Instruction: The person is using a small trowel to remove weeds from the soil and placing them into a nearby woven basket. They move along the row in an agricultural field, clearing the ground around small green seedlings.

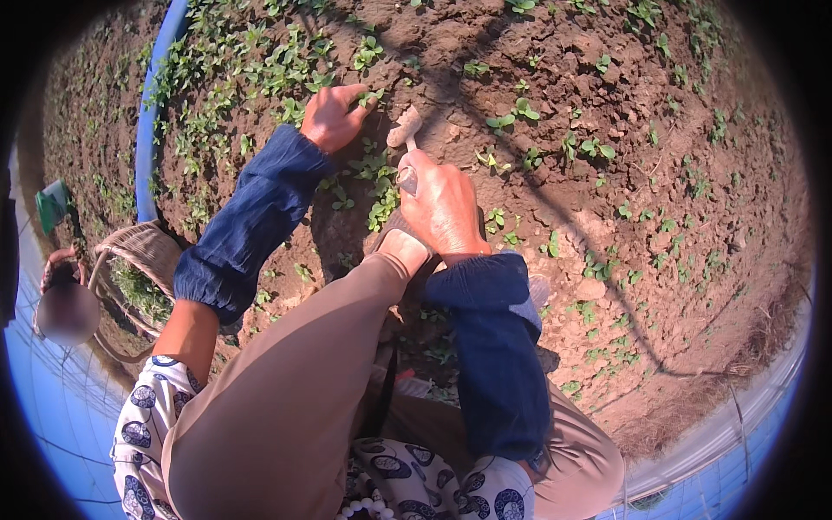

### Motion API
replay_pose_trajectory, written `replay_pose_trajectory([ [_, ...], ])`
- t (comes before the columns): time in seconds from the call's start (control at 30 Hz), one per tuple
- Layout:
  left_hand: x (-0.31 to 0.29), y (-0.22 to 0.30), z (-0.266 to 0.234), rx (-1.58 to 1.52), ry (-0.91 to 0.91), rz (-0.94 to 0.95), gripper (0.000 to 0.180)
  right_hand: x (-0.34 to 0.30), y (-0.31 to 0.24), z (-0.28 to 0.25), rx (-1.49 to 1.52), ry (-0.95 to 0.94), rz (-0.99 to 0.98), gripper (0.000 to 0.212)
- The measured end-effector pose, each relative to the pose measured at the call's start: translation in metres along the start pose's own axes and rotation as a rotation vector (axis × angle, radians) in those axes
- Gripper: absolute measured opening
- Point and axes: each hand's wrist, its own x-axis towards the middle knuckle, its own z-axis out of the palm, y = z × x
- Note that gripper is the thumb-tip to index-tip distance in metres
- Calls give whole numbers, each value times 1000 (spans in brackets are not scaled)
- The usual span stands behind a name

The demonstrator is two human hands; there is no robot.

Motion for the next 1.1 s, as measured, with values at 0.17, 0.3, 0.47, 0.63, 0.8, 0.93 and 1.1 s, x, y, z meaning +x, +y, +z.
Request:
replay_pose_trajectory([
  [0.17, -4, 12, -11, 28, 0, -17, 34, -7, 19, -4, 52, 6, -31, 20],
  [0.3, -3, 7, -9, 12, 2, 72, 31, -8, -8, -19, -154, -8, 17, 16],
  [0.47, -15, 9, -25, -371, 159, -121, 36, -5, -29, -26, -219, -45, 40, 18],
  [0.63, -29, 18, -26, -663, 105, -263, 21, 7, -3, -3, -96, 48, 22, 17],
  [0.8, -46, 13, -19, -814, 67, -231, 13, -5, -26, -37, -190, -55, 58, 21],
  [0.93, -44, -2, -8, -540, 137, -55, 16, -20, -47, -64, -278, -56, 70, 19],
  [1.1, -30, 11, 20, -71, 88, 207, 24, -37, -49, -78, -178, 53, 73, 15],
])
